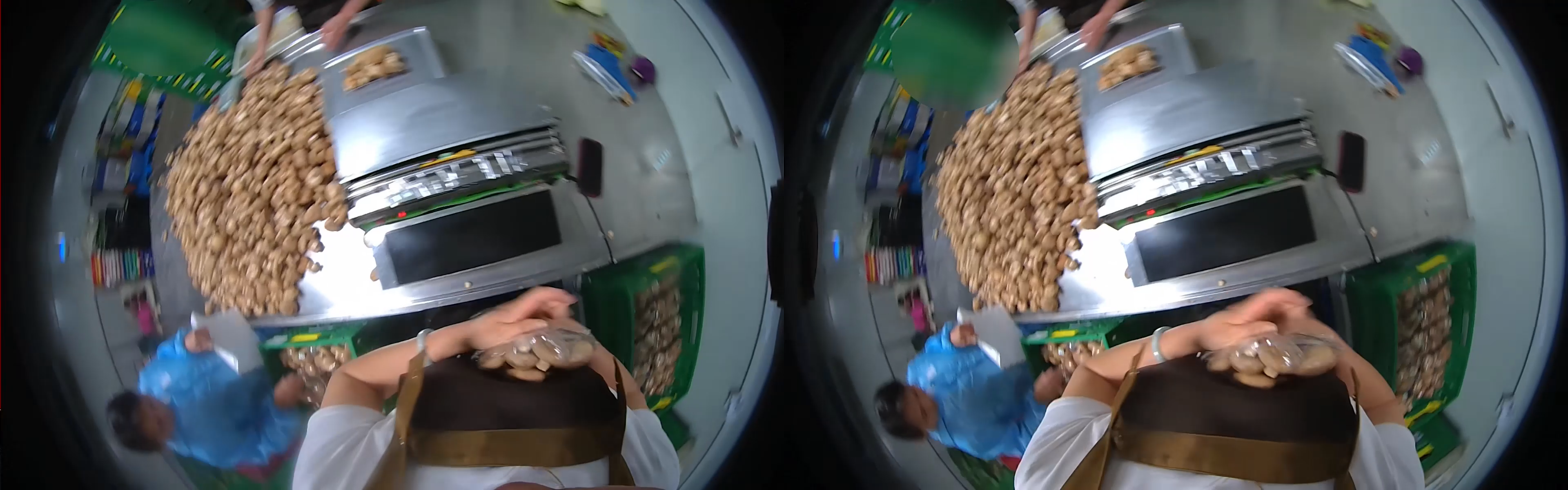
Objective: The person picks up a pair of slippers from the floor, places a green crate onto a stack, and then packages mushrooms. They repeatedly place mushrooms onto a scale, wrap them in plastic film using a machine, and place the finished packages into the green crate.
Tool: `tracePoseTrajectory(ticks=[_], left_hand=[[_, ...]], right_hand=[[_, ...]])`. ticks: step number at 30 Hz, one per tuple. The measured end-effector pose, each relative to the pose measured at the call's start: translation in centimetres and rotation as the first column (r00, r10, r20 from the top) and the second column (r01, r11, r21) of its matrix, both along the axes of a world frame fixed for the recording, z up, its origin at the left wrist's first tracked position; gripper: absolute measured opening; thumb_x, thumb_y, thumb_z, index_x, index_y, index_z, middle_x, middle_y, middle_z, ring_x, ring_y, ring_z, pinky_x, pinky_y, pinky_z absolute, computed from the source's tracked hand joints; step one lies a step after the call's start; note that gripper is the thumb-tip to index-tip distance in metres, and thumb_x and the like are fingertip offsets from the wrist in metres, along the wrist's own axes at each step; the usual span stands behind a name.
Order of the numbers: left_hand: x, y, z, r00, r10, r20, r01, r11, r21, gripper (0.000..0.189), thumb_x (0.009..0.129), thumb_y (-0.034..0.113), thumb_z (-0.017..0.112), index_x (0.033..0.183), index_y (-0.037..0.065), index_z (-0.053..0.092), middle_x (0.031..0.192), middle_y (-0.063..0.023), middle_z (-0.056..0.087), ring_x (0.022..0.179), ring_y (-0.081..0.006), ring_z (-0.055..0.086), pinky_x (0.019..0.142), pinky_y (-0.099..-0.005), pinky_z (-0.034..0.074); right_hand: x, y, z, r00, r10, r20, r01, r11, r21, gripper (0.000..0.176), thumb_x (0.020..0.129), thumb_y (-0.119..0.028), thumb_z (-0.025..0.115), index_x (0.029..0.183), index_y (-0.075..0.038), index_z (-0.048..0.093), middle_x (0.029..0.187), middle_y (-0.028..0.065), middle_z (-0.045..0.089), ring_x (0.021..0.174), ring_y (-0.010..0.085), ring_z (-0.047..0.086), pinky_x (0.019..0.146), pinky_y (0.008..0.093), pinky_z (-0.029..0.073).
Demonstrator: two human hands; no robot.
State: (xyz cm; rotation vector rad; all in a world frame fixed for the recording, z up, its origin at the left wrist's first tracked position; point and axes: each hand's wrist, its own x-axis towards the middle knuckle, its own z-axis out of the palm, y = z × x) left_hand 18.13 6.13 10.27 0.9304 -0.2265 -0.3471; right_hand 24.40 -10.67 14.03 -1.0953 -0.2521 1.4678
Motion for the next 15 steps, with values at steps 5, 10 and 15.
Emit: tracePoseTrajectory(ticks=[5,10,15], left_hand=[[-2.4,0.8,-2.3,0.966,-0.145,-0.216,0.078,0.953,-0.292,0.041,0.098,0.011,0.058,0.138,0.006,0.051,0.126,-0.0085,0.062,0.111,-0.0131,0.061,0.092,-0.0276,0.05],[-7.1,4.2,-1.5,0.891,0.426,-0.157,-0.398,0.899,0.18,0.03,0.094,0.013,0.062,0.122,0.002,0.061,0.114,-0.0063,0.067,0.104,-0.013,0.063,0.09,-0.0284,0.052],[-15.1,5.3,-4.6,0.616,0.633,-0.469,-0.775,0.379,-0.506,0.05,0.099,0.013,0.052,0.146,0.002,0.037,0.147,-0.0097,0.045,0.137,-0.0205,0.043,0.111,-0.0373,0.037]], right_hand=[[5.5,-0.5,-3.0,0.92,-0.098,0.38,0.173,0.97,-0.169,0.029,0.093,-0.024,0.059,0.111,-0.001,0.062,0.101,0.0082,0.066,0.097,0.0185,0.064,0.084,0.0318,0.05],[7.5,3.7,-0.8,0.7,0.43,0.569,-0.469,0.879,-0.088,0.076,0.074,-0.032,0.081,0.134,0.002,0.051,0.123,0.0133,0.061,0.115,0.0207,0.059,0.101,0.0354,0.045],[4.5,12.2,-6.3,0.936,0.165,0.31,-0.161,0.986,-0.038,0.077,0.073,-0.019,0.075,0.141,0.003,0.046,0.128,0.0115,0.058,0.115,0.0201,0.06,0.102,0.0337,0.045]])
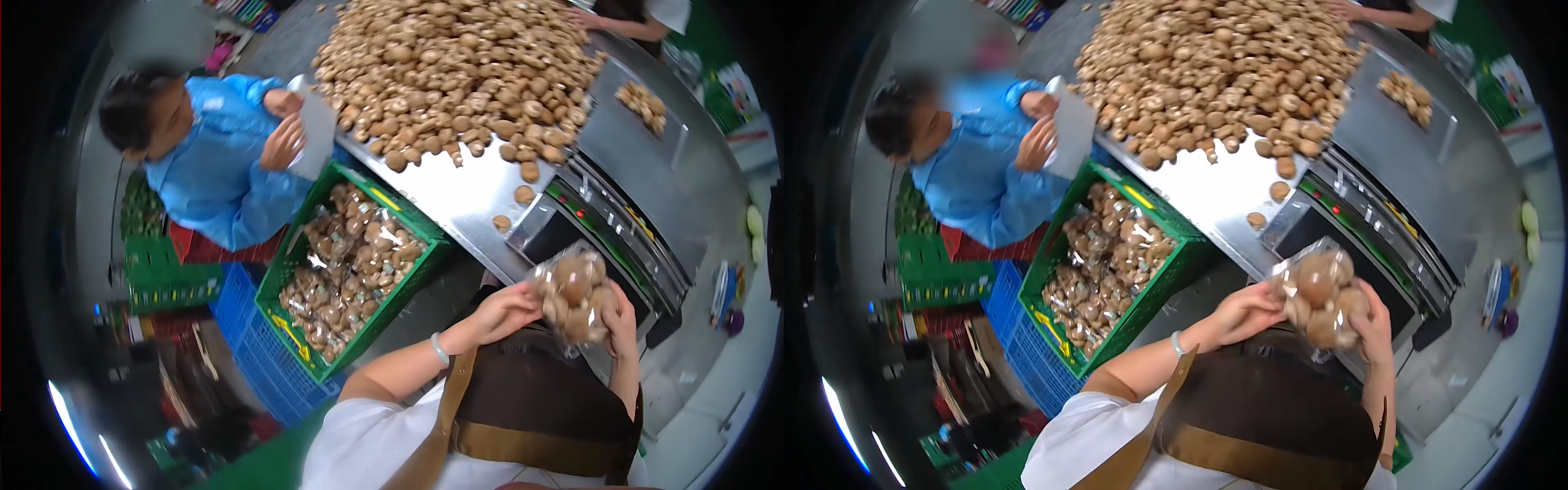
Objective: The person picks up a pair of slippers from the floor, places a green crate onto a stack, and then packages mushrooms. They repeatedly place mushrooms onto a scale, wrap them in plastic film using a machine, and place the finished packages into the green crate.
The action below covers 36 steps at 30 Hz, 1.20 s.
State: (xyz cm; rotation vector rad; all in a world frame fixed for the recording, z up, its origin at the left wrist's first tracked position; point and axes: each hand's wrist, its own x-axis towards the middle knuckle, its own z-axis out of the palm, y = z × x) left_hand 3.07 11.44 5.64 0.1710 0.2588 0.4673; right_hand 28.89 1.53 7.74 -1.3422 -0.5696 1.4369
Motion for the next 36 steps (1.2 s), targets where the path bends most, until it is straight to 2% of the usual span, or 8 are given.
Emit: tracePoseTrajectory(ticks=[9,17,21,23,26,27,30,36], left_hand=[[-20.8,1.1,-2.8,0.315,0.805,-0.503,-0.762,0.53,0.371,0.055,0.09,0.021,0.073,0.135,0.009,0.043,0.13,-0.0075,0.055,0.118,-0.0213,0.057,0.099,-0.04,0.05],[-33.5,1.0,-14.6,0.075,0.603,-0.794,-0.645,0.636,0.422,0.065,0.087,0.023,0.077,0.136,0.001,0.04,0.127,-0.0114,0.057,0.108,-0.0212,0.062,0.091,-0.0344,0.053],[-31.6,2.7,-18.3,-0.09,0.514,-0.853,-0.534,0.698,0.477,0.084,0.085,0.031,0.079,0.145,-0.006,0.032,0.139,-0.0187,0.05,0.126,-0.0279,0.051,0.109,-0.0372,0.04],[-32.6,2.8,-18.5,-0.333,0.337,-0.881,-0.074,0.922,0.381,0.099,0.091,0.054,0.063,0.15,-0.012,0.019,0.145,-0.03,0.042,0.135,-0.0364,0.043,0.114,-0.0381,0.032],[-31.5,4.7,-12.5,-0.544,0.279,-0.791,0.487,0.873,-0.028,0.063,0.098,0.055,0.048,0.109,-0.004,0.068,0.117,-0.0299,0.063,0.113,-0.0454,0.056,0.099,-0.0495,0.041],[-31.4,3.2,-13.3,-0.555,0.678,-0.482,0.683,0.702,0.202,0.064,0.097,0.058,0.045,0.101,-0.001,0.07,0.104,-0.0265,0.067,0.097,-0.0432,0.062,0.088,-0.0506,0.048],[-27.0,6.5,-6.9,-0.719,0.538,-0.44,0.666,0.715,-0.213,0.059,0.094,0.06,0.049,0.088,0.006,0.072,0.091,-0.0193,0.07,0.086,-0.0366,0.068,0.073,-0.0462,0.054],[-5.3,17.8,0.6,0.275,0.937,-0.217,0.655,-0.018,0.755,0.009,0.088,0.008,0.067,0.085,0.0,0.065,0.078,-0.0131,0.062,0.07,-0.0281,0.06,0.064,-0.0362,0.047]], right_hand=[[-18.6,13.9,4.3,0.425,0.513,0.746,-0.88,0.426,0.208,0.059,0.092,-0.025,0.067,0.142,-0.006,0.044,0.141,0.0174,0.05,0.131,0.0346,0.048,0.104,0.0413,0.042],[-17.9,13.0,0.6,0.33,0.706,0.627,-0.907,0.42,0.004,0.035,0.09,-0.021,0.068,0.121,-0.006,0.06,0.111,0.0124,0.066,0.092,0.027,0.067,0.081,0.0386,0.053],[-17.0,12.7,-0.2,0.277,0.658,0.701,-0.919,0.394,-0.007,0.033,0.091,-0.024,0.067,0.117,-0.006,0.063,0.11,0.0129,0.067,0.095,0.0295,0.067,0.082,0.041,0.053],[-16.3,12.3,-0.8,0.303,0.579,0.757,-0.912,0.406,0.054,0.032,0.091,-0.026,0.066,0.116,-0.007,0.062,0.109,0.0128,0.067,0.097,0.0304,0.066,0.083,0.0419,0.052],[-14.8,11.7,-1.7,0.302,0.538,0.787,-0.907,0.417,0.063,0.03,0.092,-0.027,0.064,0.114,-0.008,0.062,0.106,0.0125,0.067,0.099,0.0315,0.065,0.084,0.043,0.052],[-13.9,11.6,-1.5,0.293,0.534,0.793,-0.906,0.421,0.051,0.029,0.092,-0.028,0.063,0.113,-0.008,0.061,0.105,0.0124,0.067,0.099,0.0318,0.065,0.084,0.0434,0.051],[-10.6,11.2,-1.6,0.17,0.5,0.849,-0.907,0.417,-0.064,0.029,0.092,-0.028,0.064,0.111,-0.008,0.06,0.1,0.013,0.066,0.097,0.033,0.064,0.082,0.0444,0.051],[-2.0,10.8,0.2,0.319,0.429,0.845,-0.746,0.664,-0.056,0.03,0.094,-0.028,0.062,0.115,-0.007,0.063,0.106,0.0107,0.067,0.101,0.0299,0.064,0.087,0.0415,0.052]])
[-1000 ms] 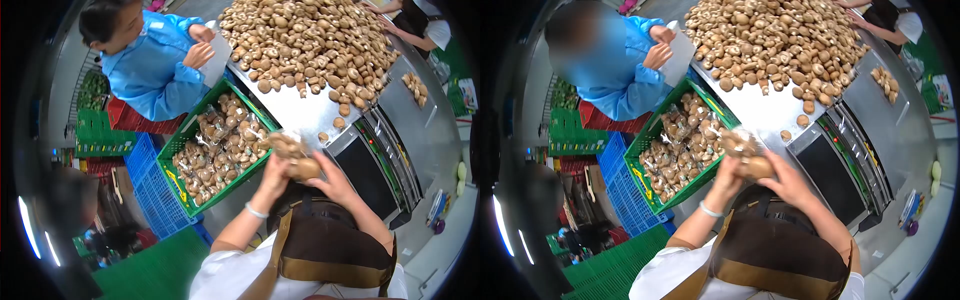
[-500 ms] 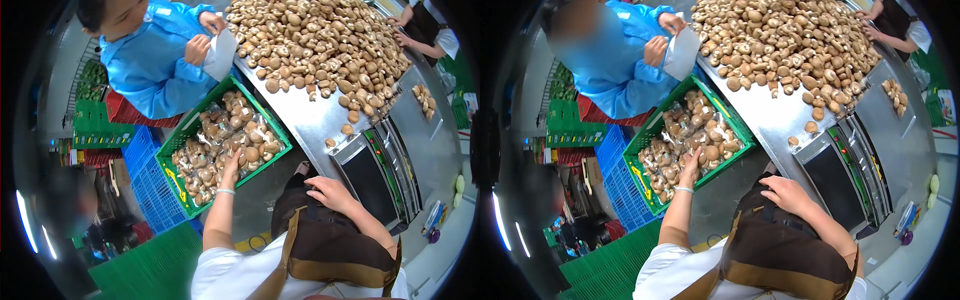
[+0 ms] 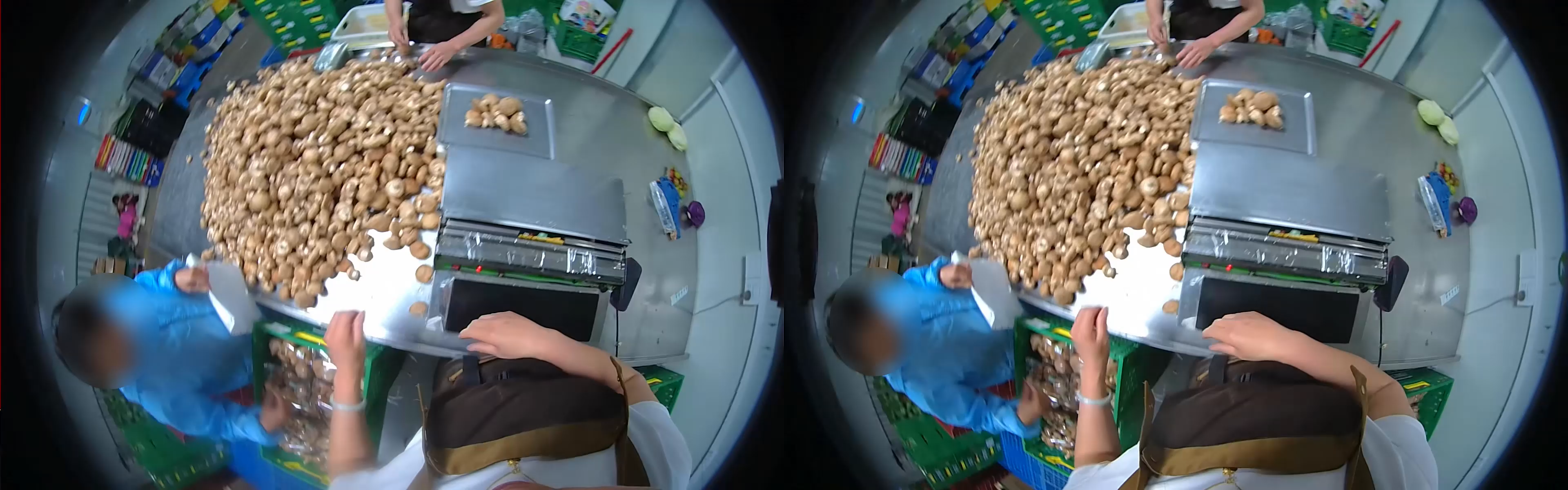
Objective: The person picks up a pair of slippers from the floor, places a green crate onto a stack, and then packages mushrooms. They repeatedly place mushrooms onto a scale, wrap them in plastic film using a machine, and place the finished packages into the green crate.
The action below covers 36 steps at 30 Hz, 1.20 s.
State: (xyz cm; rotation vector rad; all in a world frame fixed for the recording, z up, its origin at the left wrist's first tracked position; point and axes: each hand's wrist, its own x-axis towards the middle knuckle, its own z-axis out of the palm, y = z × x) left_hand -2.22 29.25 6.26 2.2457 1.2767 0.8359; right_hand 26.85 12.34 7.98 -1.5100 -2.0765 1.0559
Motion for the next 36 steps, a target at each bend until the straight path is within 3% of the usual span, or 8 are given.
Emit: tracePoseTrajectory(ticks=[5,8,15,21,22,29,32,36], left_hand=[[21.3,13.1,-2.8,0.823,-0.079,0.562,0.369,0.827,-0.424,0.03,0.099,0.019,0.062,0.12,-0.001,0.06,0.101,-0.004,0.064,0.089,-0.0099,0.057,0.078,-0.0251,0.048],[33.3,19.8,-4.7,0.825,-0.213,0.523,0.476,0.761,-0.441,0.042,0.1,0.026,0.059,0.129,-0.003,0.054,0.11,-0.0101,0.064,0.098,-0.0172,0.06,0.084,-0.0298,0.049],[50.8,32.0,-17.5,0.954,-0.28,0.111,0.284,0.712,-0.642,0.074,0.097,0.055,0.049,0.136,-0.008,0.049,0.133,-0.0281,0.056,0.124,-0.0376,0.054,0.104,-0.0428,0.041],[52.5,28.9,-15.0,0.975,-0.209,0.071,0.21,0.776,-0.595,0.062,0.097,0.045,0.054,0.133,-0.006,0.053,0.131,-0.0278,0.057,0.125,-0.0373,0.054,0.103,-0.0417,0.042],[52.1,27.8,-13.9,0.974,-0.192,0.12,0.227,0.832,-0.506,0.054,0.098,0.038,0.058,0.13,-0.005,0.055,0.103,-0.0089,0.063,0.085,-0.0148,0.056,0.072,-0.029,0.046],[43.8,14.5,-5.7,0.922,-0.259,0.287,0.383,0.71,-0.591,0.062,0.096,0.038,0.062,0.137,-0.006,0.049,0.112,-0.0168,0.063,0.097,-0.019,0.06,0.084,-0.0301,0.048],[40.1,8.5,-4.8,0.928,-0.291,0.234,0.366,0.584,-0.725,0.06,0.098,0.036,0.06,0.137,-0.007,0.048,0.092,-0.0098,0.063,0.069,-0.0114,0.055,0.062,-0.0273,0.046],[36.6,4.3,-5.9,0.908,-0.334,0.253,0.413,0.606,-0.68,0.056,0.099,0.034,0.058,0.132,-0.01,0.052,0.093,-0.012,0.063,0.072,-0.0145,0.057,0.067,-0.0287,0.049]], right_hand=[[12.5,2.7,3.0,0.864,-0.492,-0.105,0.501,0.862,0.082,0.023,0.093,-0.023,0.064,0.106,-0.005,0.067,0.104,0.0104,0.069,0.099,0.0271,0.066,0.087,0.0376,0.052],[22.4,6.2,-0.3,0.514,-0.779,-0.359,0.833,0.553,-0.006,0.03,0.095,-0.022,0.063,0.118,-0.003,0.062,0.108,0.0092,0.069,0.1,0.021,0.065,0.089,0.0351,0.05],[38.1,20.7,-10.1,0.113,-0.92,-0.375,0.917,0.242,-0.318,0.062,0.095,-0.039,0.062,0.141,-0.001,0.044,0.133,0.019,0.057,0.123,0.0293,0.055,0.1,0.0395,0.044],[38.3,25.5,-14.2,0.309,-0.928,-0.208,0.947,0.319,-0.018,0.061,0.092,-0.035,0.064,0.141,-0.005,0.045,0.136,0.0197,0.051,0.123,0.0335,0.054,0.105,0.0409,0.041],[37.9,24.8,-13.6,0.301,-0.911,-0.282,0.951,0.307,0.025,0.06,0.091,-0.031,0.066,0.141,-0.006,0.045,0.134,0.0186,0.049,0.119,0.0325,0.056,0.102,0.0396,0.045],[31.3,10.9,-5.6,0.301,-0.891,-0.339,0.948,0.318,0.007,0.057,0.091,-0.026,0.068,0.14,-0.007,0.046,0.129,0.0126,0.049,0.097,0.0247,0.06,0.088,0.0349,0.05],[27.6,4.8,-5.5,0.303,-0.912,-0.275,0.944,0.327,-0.045,0.058,0.09,-0.026,0.07,0.139,-0.006,0.047,0.126,0.0111,0.05,0.092,0.0236,0.058,0.085,0.0341,0.049],[24.6,0.0,-6.5,0.322,-0.907,-0.27,0.936,0.349,-0.055,0.059,0.09,-0.026,0.069,0.14,-0.005,0.046,0.127,0.0123,0.051,0.094,0.0233,0.057,0.086,0.0342,0.049]])
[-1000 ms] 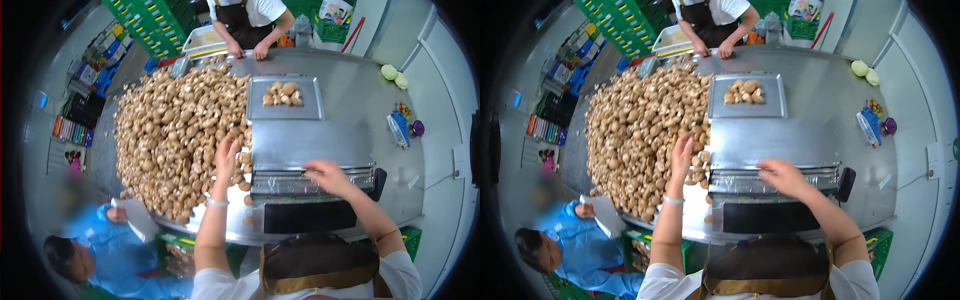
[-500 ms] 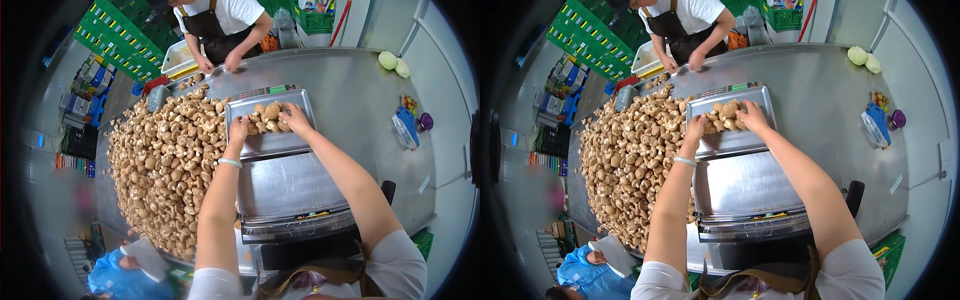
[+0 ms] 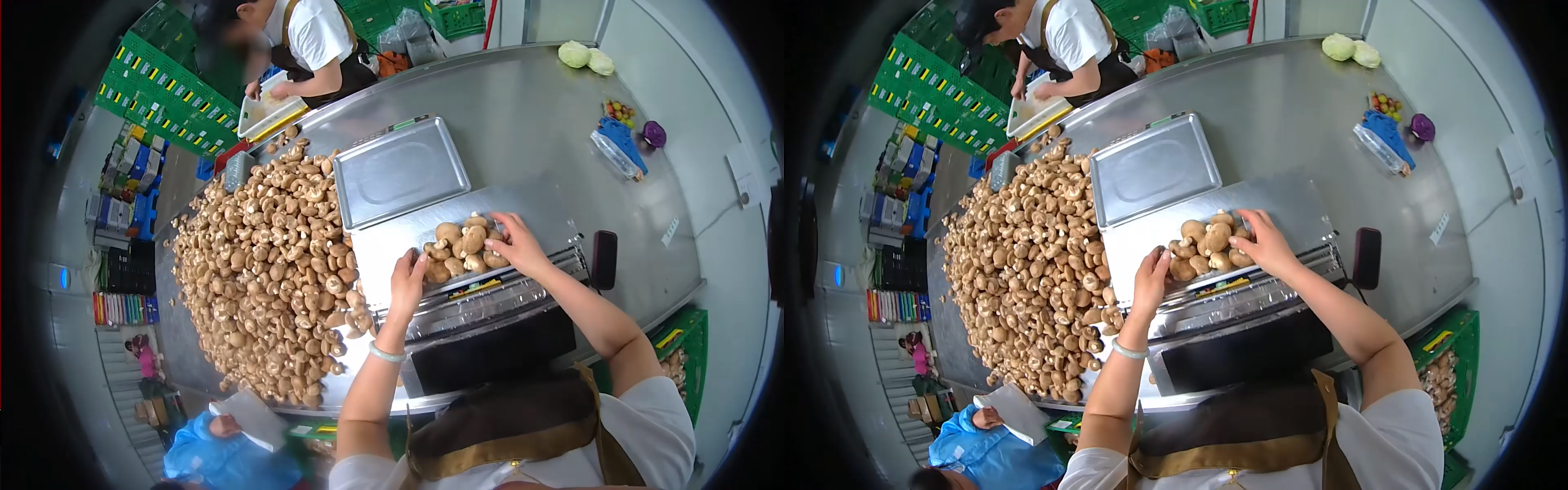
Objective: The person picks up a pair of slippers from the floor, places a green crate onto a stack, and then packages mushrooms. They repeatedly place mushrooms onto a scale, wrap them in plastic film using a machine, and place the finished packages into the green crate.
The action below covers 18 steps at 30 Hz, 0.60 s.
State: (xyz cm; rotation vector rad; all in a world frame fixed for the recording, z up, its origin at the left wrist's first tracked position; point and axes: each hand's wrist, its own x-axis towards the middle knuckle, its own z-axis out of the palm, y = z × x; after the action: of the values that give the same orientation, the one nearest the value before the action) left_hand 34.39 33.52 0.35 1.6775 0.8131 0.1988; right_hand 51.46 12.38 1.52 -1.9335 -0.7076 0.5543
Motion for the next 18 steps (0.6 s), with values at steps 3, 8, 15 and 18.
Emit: tracePoseTrajectory(ticks=[3,8,15,18], left_hand=[[-2.5,-0.5,0.5,1.0,-0.019,-0.012,0.019,1.0,0.008,0.055,0.099,0.034,0.059,0.132,-0.01,0.053,0.102,-0.0157,0.066,0.078,-0.0166,0.06,0.072,-0.0307,0.05],[-9.8,-1.3,4.1,0.989,0.123,-0.078,-0.02,0.646,0.763,0.019,0.084,0.016,0.074,0.087,-0.002,0.069,0.085,-0.0166,0.064,0.079,-0.0322,0.061,0.074,-0.0397,0.049],[-11.1,-5.9,0.2,0.972,0.122,-0.201,0.07,0.665,0.744,0.021,0.078,0.022,0.078,0.075,0.003,0.07,0.076,-0.0146,0.064,0.076,-0.0347,0.059,0.079,-0.0435,0.045],[-10.6,-3.7,0.0,0.968,0.035,-0.247,0.046,0.948,0.315,0.02,0.089,0.021,0.069,0.079,0.005,0.065,0.076,-0.0077,0.063,0.073,-0.0219,0.059,0.073,-0.0337,0.046]], right_hand=[[-0.9,-2.3,0.0,0.999,0.013,-0.035,-0.013,1.0,0.013,0.06,0.091,-0.024,0.069,0.142,-0.006,0.044,0.13,0.0124,0.05,0.101,0.0227,0.056,0.087,0.0343,0.048],[-1.6,-9.8,2.5,0.94,-0.142,0.31,0.166,0.985,-0.054,0.038,0.085,-0.026,0.073,0.115,-0.004,0.063,0.11,0.0109,0.058,0.102,0.0277,0.056,0.087,0.0401,0.046],[-5.9,-11.1,-0.9,0.84,-0.038,0.541,0.227,0.931,-0.287,0.025,0.08,-0.031,0.074,0.076,-0.007,0.069,0.084,0.008,0.062,0.092,0.0266,0.058,0.085,0.042,0.039],[-4.3,-11.6,-0.6,0.986,-0.033,0.166,0.069,0.974,-0.215,0.023,0.09,-0.022,0.066,0.076,-0.004,0.064,0.075,0.0061,0.061,0.074,0.0251,0.058,0.072,0.0355,0.042]])
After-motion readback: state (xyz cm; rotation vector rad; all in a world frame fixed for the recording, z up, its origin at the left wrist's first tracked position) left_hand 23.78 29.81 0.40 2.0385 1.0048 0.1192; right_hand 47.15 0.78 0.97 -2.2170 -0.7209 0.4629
